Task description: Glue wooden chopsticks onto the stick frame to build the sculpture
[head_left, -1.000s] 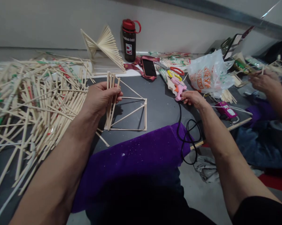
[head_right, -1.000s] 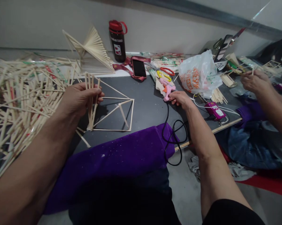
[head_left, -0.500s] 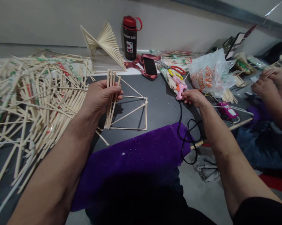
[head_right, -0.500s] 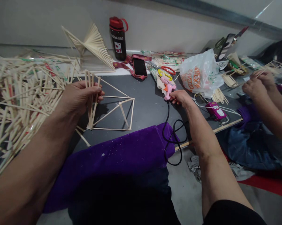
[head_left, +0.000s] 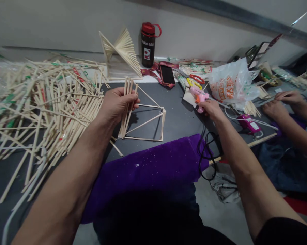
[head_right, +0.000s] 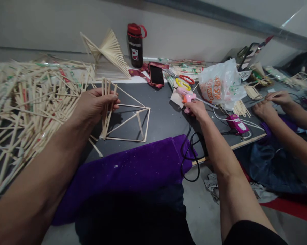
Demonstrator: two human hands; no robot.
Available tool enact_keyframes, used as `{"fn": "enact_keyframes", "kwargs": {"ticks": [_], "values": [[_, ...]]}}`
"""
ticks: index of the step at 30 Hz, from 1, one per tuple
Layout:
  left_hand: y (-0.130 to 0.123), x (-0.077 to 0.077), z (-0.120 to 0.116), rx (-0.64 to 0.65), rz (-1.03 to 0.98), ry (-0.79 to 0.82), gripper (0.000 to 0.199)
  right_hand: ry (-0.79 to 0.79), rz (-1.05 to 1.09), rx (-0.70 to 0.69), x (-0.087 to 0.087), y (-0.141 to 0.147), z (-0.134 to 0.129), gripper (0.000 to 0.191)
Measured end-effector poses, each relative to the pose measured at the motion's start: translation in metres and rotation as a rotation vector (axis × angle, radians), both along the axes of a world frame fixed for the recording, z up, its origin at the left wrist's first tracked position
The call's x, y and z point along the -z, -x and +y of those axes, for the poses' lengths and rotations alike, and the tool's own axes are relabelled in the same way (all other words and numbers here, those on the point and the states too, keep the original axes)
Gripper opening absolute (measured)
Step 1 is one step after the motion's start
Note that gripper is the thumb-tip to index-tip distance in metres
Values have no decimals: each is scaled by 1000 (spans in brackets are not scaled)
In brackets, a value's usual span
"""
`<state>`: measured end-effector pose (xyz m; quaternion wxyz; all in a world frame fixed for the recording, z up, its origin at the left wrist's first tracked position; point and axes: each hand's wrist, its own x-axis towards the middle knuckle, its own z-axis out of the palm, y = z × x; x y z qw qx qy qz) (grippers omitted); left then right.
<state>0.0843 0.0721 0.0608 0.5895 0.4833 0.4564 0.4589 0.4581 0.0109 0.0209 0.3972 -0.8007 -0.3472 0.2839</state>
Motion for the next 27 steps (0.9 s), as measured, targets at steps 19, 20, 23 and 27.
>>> {"fn": "enact_keyframes", "kwargs": {"ticks": [19,20,23,27], "values": [[3,7,-1,81,-13,-22,14,-756,418,-473,-90,106,-2,32],[4,8,-2,80,4,-21,15,-755,463,-538,-94,115,9,35],[4,8,-3,62,77,-33,16,-707,611,-657,-92,139,29,39],[3,9,-5,44,185,-55,15,-640,595,-666,-73,151,29,27]]}}
